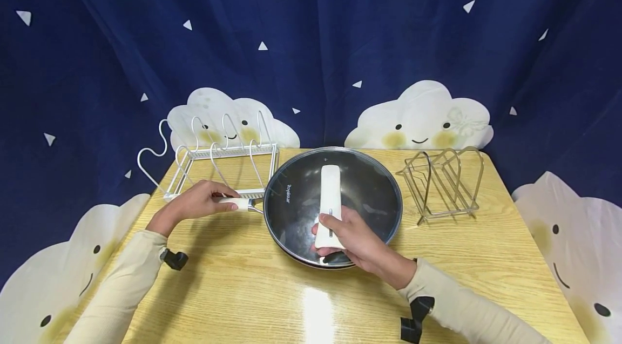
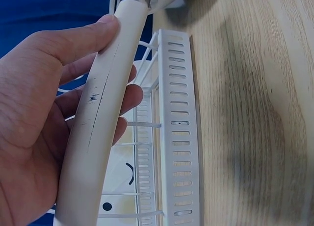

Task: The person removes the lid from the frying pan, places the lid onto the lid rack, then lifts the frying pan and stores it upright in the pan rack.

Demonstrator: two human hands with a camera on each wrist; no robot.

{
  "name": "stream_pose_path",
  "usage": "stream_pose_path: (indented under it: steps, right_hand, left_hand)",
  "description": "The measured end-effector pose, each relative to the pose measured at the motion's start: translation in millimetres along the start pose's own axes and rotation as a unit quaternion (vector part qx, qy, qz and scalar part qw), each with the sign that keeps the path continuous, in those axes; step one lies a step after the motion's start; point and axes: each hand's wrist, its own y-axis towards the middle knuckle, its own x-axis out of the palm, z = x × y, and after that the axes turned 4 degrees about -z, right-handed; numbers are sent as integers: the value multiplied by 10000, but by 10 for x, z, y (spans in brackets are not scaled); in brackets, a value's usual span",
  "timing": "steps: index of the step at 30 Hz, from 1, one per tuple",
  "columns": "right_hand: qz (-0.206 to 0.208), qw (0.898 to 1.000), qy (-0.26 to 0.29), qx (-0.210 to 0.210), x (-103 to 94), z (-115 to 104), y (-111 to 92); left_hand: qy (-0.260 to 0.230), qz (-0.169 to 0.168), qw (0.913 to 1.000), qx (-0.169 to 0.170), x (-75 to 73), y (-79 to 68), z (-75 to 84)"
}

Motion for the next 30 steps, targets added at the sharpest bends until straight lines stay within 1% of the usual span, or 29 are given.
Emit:
stream_pose_path:
  steps: [8,12,18,25,30]
  right_hand:
    - [-83,9999,-110,-35,-15,-65,-45]
    - [-103,9996,-250,-45,-25,-129,-86]
    - [-48,9979,-642,-49,-61,-253,-170]
    - [-119,9952,-971,-90,-122,-401,-273]
    - [-171,9912,-1308,-143,-153,-526,-360]
  left_hand:
    - [136,93,9998,57,9,-13,1]
    - [212,109,9997,59,11,-13,11]
    - [247,123,9996,68,13,-14,21]
    - [218,166,9996,-10,23,-20,35]
    - [243,276,9993,42,30,-16,44]
